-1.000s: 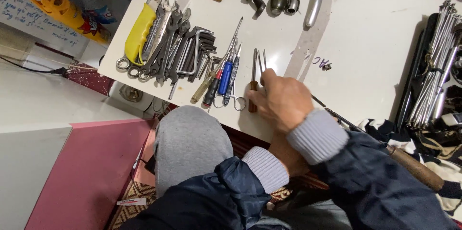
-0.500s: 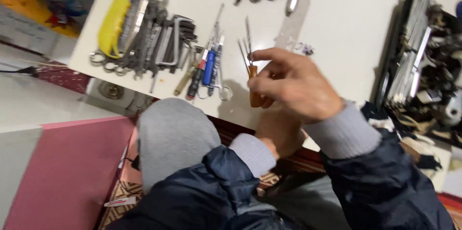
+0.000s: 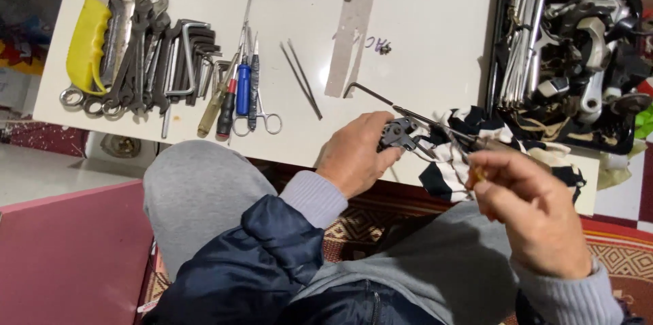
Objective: The person sits cross-legged on the floor and uses a hex key to unscrew and remove a small screw from a black mechanical part. They then use a screwdriver to further manipulate the part, removing a small internal component.
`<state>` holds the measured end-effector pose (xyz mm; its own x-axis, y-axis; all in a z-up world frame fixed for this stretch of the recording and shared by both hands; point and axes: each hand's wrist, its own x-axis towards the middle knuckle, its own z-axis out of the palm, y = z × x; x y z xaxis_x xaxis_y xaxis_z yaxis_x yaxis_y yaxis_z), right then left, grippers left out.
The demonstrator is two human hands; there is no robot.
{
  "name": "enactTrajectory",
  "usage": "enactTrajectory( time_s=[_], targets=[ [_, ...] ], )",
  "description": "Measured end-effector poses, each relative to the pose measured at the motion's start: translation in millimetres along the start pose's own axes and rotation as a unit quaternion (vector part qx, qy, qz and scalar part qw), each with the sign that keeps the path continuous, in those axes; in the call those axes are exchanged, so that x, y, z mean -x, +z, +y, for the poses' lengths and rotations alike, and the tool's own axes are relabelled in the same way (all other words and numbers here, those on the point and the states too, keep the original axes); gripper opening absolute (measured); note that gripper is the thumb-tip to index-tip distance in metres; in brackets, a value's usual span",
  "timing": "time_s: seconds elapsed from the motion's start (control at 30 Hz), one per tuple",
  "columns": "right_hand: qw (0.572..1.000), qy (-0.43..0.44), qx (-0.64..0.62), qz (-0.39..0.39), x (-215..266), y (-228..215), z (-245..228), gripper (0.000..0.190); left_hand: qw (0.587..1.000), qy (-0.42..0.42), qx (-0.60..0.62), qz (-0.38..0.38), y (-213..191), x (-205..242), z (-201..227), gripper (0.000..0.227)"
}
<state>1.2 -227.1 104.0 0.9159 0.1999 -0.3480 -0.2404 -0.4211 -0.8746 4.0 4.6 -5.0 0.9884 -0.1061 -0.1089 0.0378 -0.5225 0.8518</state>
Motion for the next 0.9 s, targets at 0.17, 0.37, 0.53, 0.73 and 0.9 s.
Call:
enactTrajectory(
  time_s=[0.17, 0.37, 0.53, 0.73, 0.9],
  targets=[
    [0.990, -0.006, 0.123, 0.062, 23.4, 10.8, 8.4, 0.036, 0.998, -0.027, 0.054, -0.019, -10.4, -5.3, 5.9, 0.044],
    [0.947, -0.133, 0.281, 0.077, 25.2, 27.9, -6.1, 0.028, 0.997, -0.045, 0.064, -0.027, -15.7, -5.8, 15.8, 0.047],
    [0.946, -0.152, 0.275, 0.077, 22.0, 30.6, -4.1, 0.027, 0.996, -0.055, 0.063, -0.033, -16.8, -5.4, 15.0, 0.037],
    [0.951, -0.147, 0.266, 0.063, 15.0, 28.2, 1.1, 0.030, 0.996, -0.060, 0.055, -0.049, -13.7, -7.1, 11.1, 0.049],
    [0.959, -0.139, 0.242, 0.054, 9.3, 28.1, 3.5, 0.031, 0.995, -0.070, 0.055, -0.055, -11.3, -7.8, 7.4, 0.051]
  ],
)
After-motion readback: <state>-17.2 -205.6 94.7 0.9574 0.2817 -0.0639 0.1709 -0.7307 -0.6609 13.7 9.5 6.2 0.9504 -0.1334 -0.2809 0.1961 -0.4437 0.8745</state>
